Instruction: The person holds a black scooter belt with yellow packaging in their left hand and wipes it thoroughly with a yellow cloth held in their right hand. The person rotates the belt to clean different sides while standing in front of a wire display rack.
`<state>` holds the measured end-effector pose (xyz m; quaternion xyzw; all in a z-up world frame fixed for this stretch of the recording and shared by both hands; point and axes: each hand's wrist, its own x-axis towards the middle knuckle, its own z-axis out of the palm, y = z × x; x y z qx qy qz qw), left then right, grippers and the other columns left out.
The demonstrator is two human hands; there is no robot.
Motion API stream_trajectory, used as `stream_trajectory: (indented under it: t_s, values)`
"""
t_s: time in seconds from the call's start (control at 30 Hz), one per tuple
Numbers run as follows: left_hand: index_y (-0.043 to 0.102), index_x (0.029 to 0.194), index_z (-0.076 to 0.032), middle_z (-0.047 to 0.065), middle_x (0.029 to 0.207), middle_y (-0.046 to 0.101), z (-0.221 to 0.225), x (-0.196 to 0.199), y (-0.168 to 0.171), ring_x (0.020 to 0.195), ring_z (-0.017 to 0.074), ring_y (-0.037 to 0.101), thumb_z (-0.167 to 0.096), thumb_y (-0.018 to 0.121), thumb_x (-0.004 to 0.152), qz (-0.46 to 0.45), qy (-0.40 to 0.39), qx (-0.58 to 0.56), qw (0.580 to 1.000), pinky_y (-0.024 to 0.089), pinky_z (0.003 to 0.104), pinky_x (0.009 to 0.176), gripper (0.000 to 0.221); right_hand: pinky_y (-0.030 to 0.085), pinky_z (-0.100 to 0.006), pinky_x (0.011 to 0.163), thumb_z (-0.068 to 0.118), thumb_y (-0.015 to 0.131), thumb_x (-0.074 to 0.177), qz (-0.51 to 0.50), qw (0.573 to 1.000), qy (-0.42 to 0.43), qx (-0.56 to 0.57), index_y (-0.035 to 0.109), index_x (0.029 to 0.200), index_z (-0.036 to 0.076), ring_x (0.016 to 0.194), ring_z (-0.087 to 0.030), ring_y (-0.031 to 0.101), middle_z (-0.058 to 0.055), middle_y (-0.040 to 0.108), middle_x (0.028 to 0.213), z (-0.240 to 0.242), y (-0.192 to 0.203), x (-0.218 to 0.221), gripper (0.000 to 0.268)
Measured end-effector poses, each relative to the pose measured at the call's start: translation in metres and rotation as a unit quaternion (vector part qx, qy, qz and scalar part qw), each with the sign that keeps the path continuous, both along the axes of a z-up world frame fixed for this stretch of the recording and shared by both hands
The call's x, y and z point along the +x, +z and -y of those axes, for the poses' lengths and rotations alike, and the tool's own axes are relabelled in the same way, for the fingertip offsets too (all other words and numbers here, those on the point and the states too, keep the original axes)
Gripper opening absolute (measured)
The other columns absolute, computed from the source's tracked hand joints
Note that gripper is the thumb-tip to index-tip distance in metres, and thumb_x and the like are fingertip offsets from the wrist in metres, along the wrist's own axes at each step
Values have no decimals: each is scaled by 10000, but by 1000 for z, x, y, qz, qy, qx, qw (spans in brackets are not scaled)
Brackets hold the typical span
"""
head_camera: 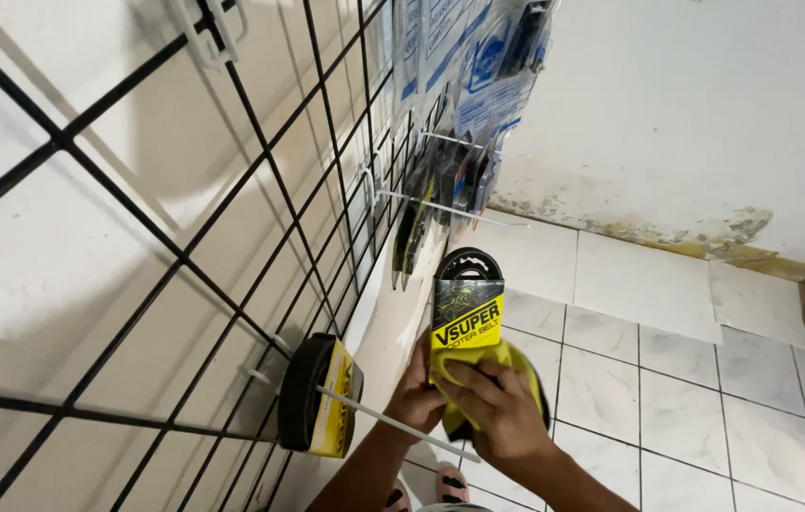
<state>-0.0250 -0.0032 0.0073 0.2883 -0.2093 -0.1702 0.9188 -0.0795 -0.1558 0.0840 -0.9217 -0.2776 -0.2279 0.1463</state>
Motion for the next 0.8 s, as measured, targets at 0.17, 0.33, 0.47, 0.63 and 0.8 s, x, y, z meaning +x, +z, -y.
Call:
stream_trajectory:
  t_s: [0.17,0.33,0.47,0.63,0.8]
  values:
    - [209,1637,-148,119,1446,497,2,2,-19,1191,224,545,174,475,728,-35,-65,-26,997,477,295,942,1000,443,-356,954,-27,663,722,-21,998,-24,61,706,1327,159,1136,-252,500,3,677,1361,19,7,18,634]
    - [148,1647,-208,200,1466,467,1,-2,-12,1183,350,607,184,574,783,-98,-123,-28,987,600,487,942,1040,488,-372,999,-93,642,630,1,991,-71,117,657,1362,90,1146,-303,507,-72,579,1466,31,32,29,756]
    - [206,1629,-186,171,1362,533,-4,-3,3,1120,275,596,179,540,744,-67,-87,-56,992,565,387,905,1014,488,-377,979,-42,624,670,-22,993,-68,96,668,1356,110,1151,-313,495,-91,618,1417,15,10,6,704]
    - [248,1619,-168,144,1322,575,-9,-5,9,1095,244,583,127,550,761,-40,-52,-26,997,505,378,946,956,481,-344,990,-97,638,662,-94,987,-38,124,692,1317,108,1146,-264,477,-48,596,1434,22,-3,5,689]
    - [163,1651,-185,186,1508,443,1,-13,-2,1208,353,597,186,572,756,-96,-126,-11,987,617,456,950,1052,482,-380,1029,-106,618,761,-14,974,-80,209,620,1375,18,1222,-311,545,-156,579,1465,37,47,30,626]
